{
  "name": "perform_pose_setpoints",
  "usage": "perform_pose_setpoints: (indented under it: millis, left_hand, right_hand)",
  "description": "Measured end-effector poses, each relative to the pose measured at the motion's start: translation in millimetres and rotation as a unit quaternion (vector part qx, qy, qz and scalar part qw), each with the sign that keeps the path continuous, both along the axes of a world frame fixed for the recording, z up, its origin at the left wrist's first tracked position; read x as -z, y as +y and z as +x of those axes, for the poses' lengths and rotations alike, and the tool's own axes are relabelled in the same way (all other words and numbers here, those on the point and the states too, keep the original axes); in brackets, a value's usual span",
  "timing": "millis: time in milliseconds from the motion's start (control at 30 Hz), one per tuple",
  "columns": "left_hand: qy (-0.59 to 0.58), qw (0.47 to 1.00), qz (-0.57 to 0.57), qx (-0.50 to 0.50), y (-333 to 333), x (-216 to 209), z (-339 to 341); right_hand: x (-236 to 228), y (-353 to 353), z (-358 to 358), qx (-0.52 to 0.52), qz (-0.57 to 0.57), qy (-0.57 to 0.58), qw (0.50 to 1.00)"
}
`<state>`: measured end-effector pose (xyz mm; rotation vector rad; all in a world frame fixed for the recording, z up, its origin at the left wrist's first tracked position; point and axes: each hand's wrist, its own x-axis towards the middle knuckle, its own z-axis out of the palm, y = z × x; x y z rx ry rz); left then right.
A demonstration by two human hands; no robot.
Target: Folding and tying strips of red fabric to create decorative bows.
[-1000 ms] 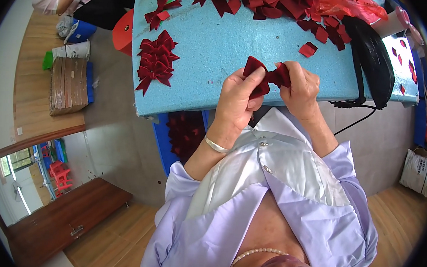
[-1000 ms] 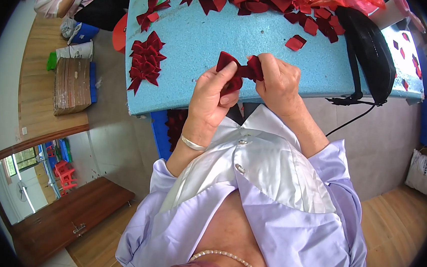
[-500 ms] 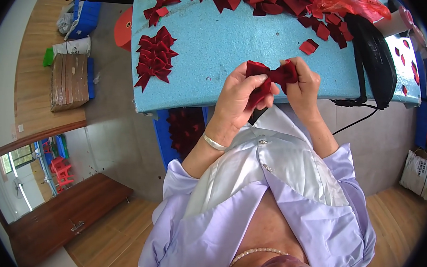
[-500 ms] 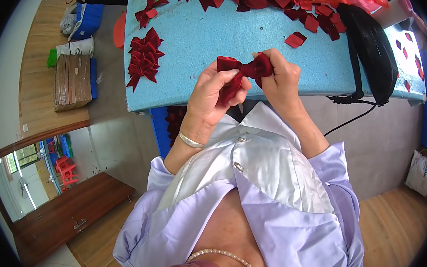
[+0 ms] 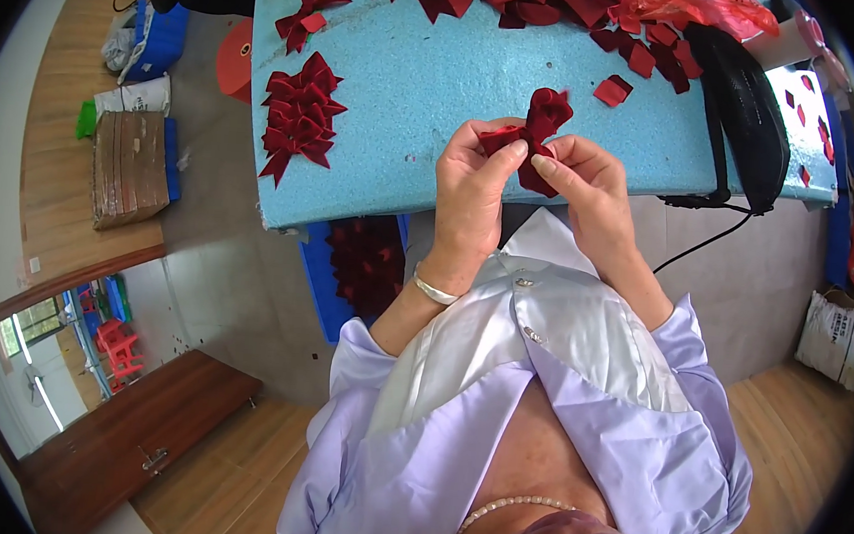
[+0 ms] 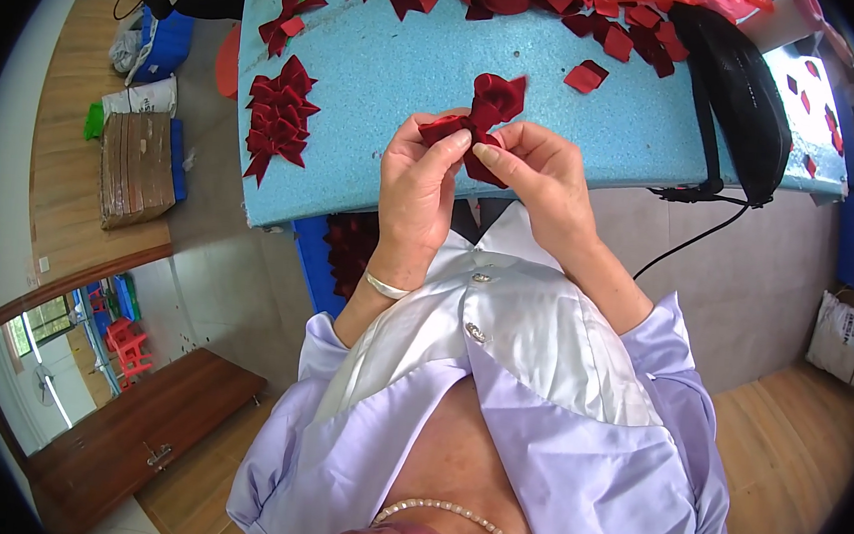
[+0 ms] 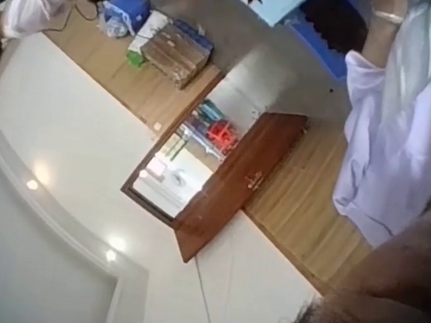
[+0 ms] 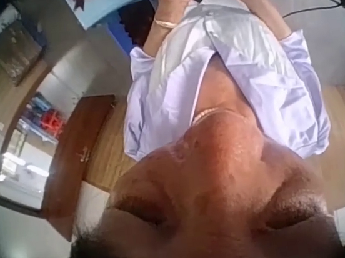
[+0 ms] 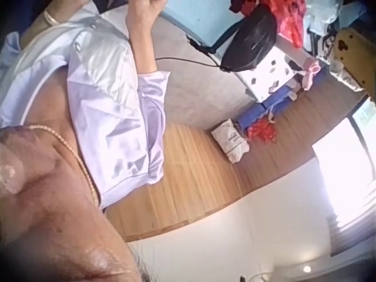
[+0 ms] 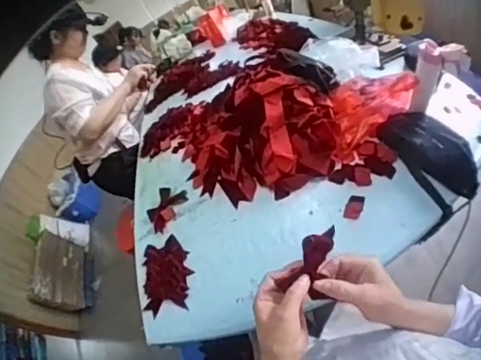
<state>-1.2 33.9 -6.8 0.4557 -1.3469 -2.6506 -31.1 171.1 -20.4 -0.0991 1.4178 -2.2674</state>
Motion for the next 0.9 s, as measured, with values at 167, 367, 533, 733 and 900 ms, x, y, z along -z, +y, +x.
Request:
perform_pose_setpoints:
  millis: [167, 367, 533, 733, 900]
  left_hand:
    - [0.014, 1.0, -0.016, -0.001, -9.1, 4.6, 2.4]
    - [0.036, 0.976, -0.21, 0.051, -13.8, -8.1, 0.5]
    - [0.014, 0.973, -0.22, 0.07, -20.6, -0.6, -3.4]
    - [-0.021, 0.999, -0.02, 0.044, -17.5, -4.0, -11.1]
    - [-0.028, 0.987, -0.108, 0.119, -29.5, 6.1, -14.6]
  right_hand:
    - [-3.0, 1.1, -8.2, -0.03, -0.077, -0.101, 0.992]
    - [0.7, 4.1, -8.9, -0.049, -0.078, -0.106, 0.99]
    - [-1.0, 2.0, -6.4, -0.068, -0.068, -0.107, 0.99]
    - [-3.2, 2.0, -6.1, -0.045, -0.01, -0.071, 0.996]
    - [-9.9, -0.7, -5.9, -0.051, 0.015, -0.122, 0.991]
